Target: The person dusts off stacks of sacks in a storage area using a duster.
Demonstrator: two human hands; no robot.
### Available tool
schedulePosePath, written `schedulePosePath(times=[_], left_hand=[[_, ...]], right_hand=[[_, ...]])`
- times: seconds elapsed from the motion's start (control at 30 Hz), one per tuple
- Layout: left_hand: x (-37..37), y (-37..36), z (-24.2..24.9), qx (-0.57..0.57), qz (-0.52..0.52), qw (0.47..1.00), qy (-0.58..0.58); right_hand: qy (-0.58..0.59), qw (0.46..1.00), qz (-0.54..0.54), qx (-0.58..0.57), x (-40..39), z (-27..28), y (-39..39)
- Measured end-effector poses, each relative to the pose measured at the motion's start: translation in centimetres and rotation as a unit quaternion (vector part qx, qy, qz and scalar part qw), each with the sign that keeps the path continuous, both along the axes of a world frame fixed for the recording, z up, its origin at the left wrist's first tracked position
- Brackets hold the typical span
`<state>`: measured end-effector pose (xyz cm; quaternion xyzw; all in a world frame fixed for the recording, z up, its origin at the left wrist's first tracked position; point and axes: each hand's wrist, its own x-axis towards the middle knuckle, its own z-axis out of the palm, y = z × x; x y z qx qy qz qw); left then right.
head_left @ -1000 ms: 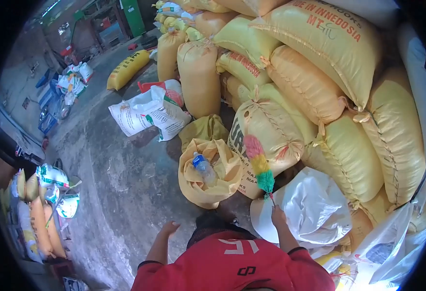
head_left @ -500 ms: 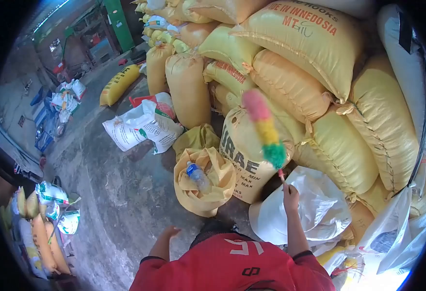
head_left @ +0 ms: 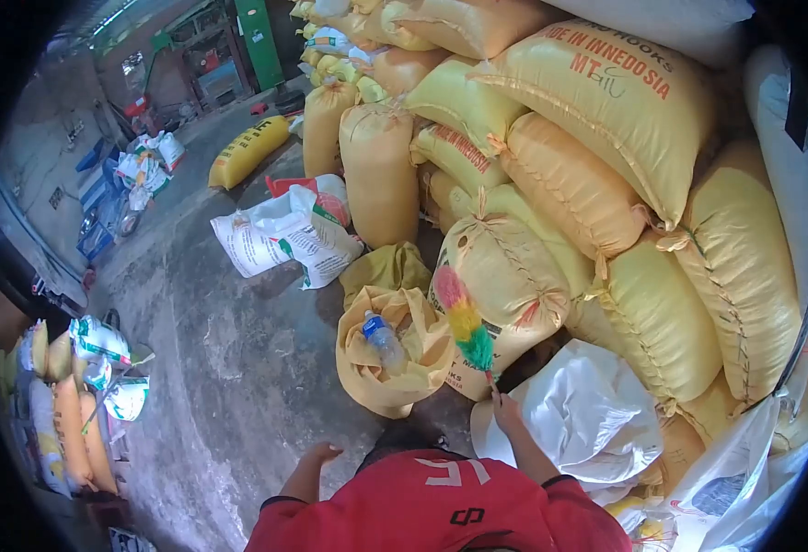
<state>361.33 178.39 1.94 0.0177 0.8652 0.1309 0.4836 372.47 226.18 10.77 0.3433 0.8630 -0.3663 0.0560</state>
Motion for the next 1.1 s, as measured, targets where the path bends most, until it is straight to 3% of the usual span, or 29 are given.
schedulePosePath(times=[0.1,0.2,0.27,0.33,0.4,0.43,0.5,0.53,0.6,0.63,0.67,0.7,0.77,0.8,0.87,0.93,1.03,1.1], left_hand=[[0.3,-2.0,-1.0,-0.057,-0.002,0.997,-0.061],[0.6,-1.0,2.5,-0.035,-0.005,0.999,-0.004],[-0.1,-0.5,0.9,-0.057,-0.009,0.998,0.000],[-0.9,1.0,1.0,-0.020,0.008,1.000,-0.005],[-1.2,3.3,2.0,0.019,0.011,1.000,0.017],[-1.6,4.1,2.2,0.055,0.015,0.998,0.031],[-2.3,5.3,0.0,0.080,0.032,0.995,0.044],[-2.7,5.8,0.1,0.082,0.025,0.995,0.048],[-2.9,7.5,2.9,0.072,-0.024,0.997,0.013],[-3.2,7.0,0.7,0.074,-0.035,0.997,0.014],[-3.3,5.7,-2.9,0.101,-0.032,0.994,0.010],[-3.6,5.1,-5.0,0.129,-0.026,0.991,0.007],[-3.4,4.6,-4.0,0.128,-0.023,0.991,0.003],[-3.6,4.1,-3.4,0.126,-0.014,0.992,-0.003],[-4.1,2.0,-9.2,0.080,-0.033,0.995,0.046],[-3.6,1.7,-9.7,0.033,-0.058,0.994,0.083],[-4.2,1.1,-9.2,0.009,-0.070,0.996,0.050],[-4.4,0.8,-8.4,-0.002,-0.073,0.997,0.031]], right_hand=[[0.021,0.998,0.042,0.032,-0.6,4.4,1.7],[0.048,0.995,0.076,0.049,-1.3,9.0,3.9],[0.165,0.974,0.048,0.144,-1.9,12.3,5.3],[0.251,0.947,-0.075,0.184,-2.8,15.1,7.0],[0.400,0.882,-0.180,0.172,-3.3,19.6,7.9],[0.409,0.877,-0.182,0.171,-3.3,20.4,8.9],[0.528,0.769,-0.329,-0.146,-2.7,21.2,11.1],[0.534,0.764,-0.333,-0.143,-3.1,21.4,10.4],[0.471,0.823,-0.296,0.116,-3.6,21.7,8.2],[0.440,0.849,-0.293,-0.007,-3.0,18.8,8.1],[0.379,0.878,-0.292,0.006,-2.6,17.4,7.2],[0.323,0.918,-0.217,0.076,-1.9,17.8,5.9],[0.222,0.952,-0.098,0.184,0.4,15.8,5.8],[0.226,0.952,-0.102,0.181,1.6,15.1,5.7],[0.187,0.964,-0.089,0.166,3.9,16.1,5.3],[0.248,0.942,-0.163,0.156,5.3,16.9,6.0],[0.416,0.841,-0.342,0.048,6.2,18.9,7.4],[0.441,0.825,-0.349,0.044,6.1,19.8,8.0]])
